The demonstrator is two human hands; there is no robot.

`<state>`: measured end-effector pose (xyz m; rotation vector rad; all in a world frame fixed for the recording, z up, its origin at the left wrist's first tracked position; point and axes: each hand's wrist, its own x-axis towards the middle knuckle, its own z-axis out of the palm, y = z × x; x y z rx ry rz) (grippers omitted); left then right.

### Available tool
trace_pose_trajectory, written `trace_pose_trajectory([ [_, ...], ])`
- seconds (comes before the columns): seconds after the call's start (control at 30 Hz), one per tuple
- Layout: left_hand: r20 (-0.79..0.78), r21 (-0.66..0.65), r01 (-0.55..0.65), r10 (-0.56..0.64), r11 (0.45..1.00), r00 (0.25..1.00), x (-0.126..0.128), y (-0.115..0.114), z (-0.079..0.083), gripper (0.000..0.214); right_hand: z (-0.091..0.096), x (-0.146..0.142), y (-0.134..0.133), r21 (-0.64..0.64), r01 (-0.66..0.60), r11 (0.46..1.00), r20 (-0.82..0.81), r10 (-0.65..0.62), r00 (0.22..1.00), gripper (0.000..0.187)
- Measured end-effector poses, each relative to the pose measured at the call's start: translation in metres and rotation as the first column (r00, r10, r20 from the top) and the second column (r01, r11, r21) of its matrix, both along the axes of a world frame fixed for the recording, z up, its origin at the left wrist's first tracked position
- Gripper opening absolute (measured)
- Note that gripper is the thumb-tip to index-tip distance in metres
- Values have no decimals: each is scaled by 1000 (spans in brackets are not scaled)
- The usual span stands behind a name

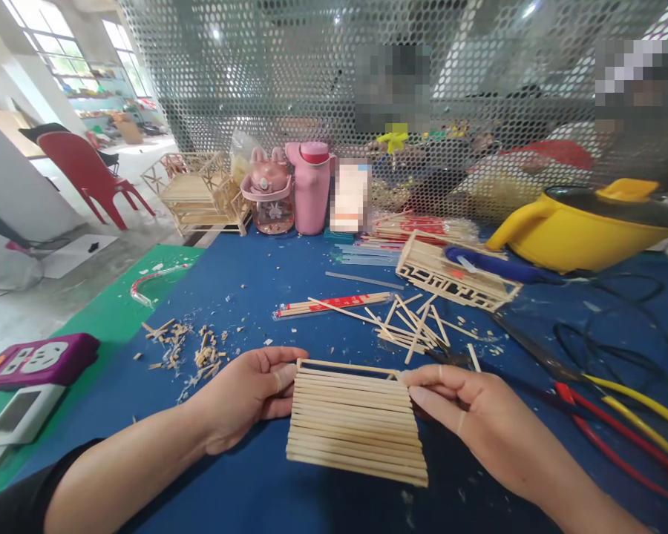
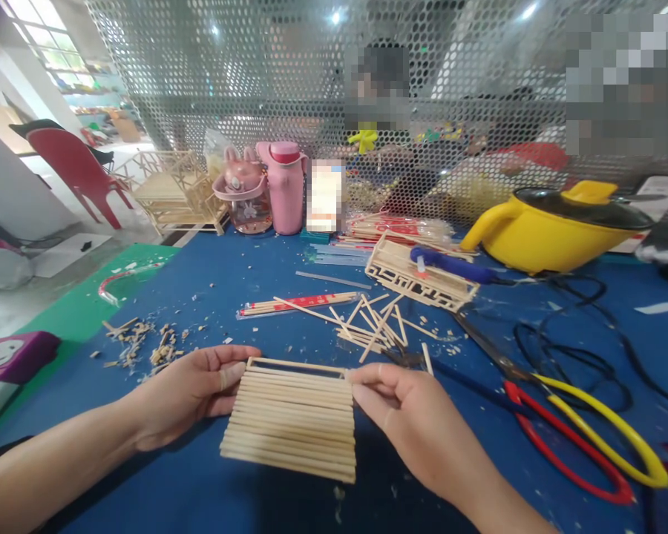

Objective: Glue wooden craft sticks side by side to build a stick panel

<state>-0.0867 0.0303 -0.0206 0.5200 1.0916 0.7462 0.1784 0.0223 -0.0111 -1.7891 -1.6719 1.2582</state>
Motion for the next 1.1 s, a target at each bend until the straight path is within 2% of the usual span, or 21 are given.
trace_pose_trajectory([
  [0.17, 36, -18, 12, -12, 1000, 999, -1, 1, 2, 12, -6, 0, -1, -23, 16, 1000, -46, -17, 999, 38],
  [0.33, 14, 4, -14, 14, 1000, 1000, 0, 3, 5, 13, -9, -2, -1, 22, 66, 998, -59, -64, 996, 37],
  [0.47, -86, 46, 11, -7, 999, 996, 1, 2, 3, 17, -6, -6, -1, 42, 72, 996, -92, -68, 993, 30],
  [0.57, -228, 124, 60, -31, 990, 973, 0, 0, 0, 23, -3, -7, -2, 47, 70, 996, -126, -63, 990, 24],
  [0.7, -474, 304, 175, -11, 936, 881, -7, -4, -2, 37, -1, -8, -5, 55, 64, 996, -182, -53, 982, 19],
  [0.83, -734, 415, 358, 75, 836, 676, -13, -5, -4, 39, 1, -4, -7, 92, 61, 994, -175, -44, 984, 19],
  [0.9, -778, 445, 403, 123, 800, 616, -14, -4, -5, 40, 4, 0, -8, 136, 88, 987, -149, -68, 987, 20],
  [0.97, -795, 471, 431, 158, 770, 586, -14, -4, -7, 40, 5, 4, -7, 182, 111, 977, -136, -86, 987, 20],
  [1.1, -802, 547, 471, 272, 692, 532, -15, -12, -10, 38, 3, 4, -7, 257, 78, 963, -44, -69, 997, 19],
])
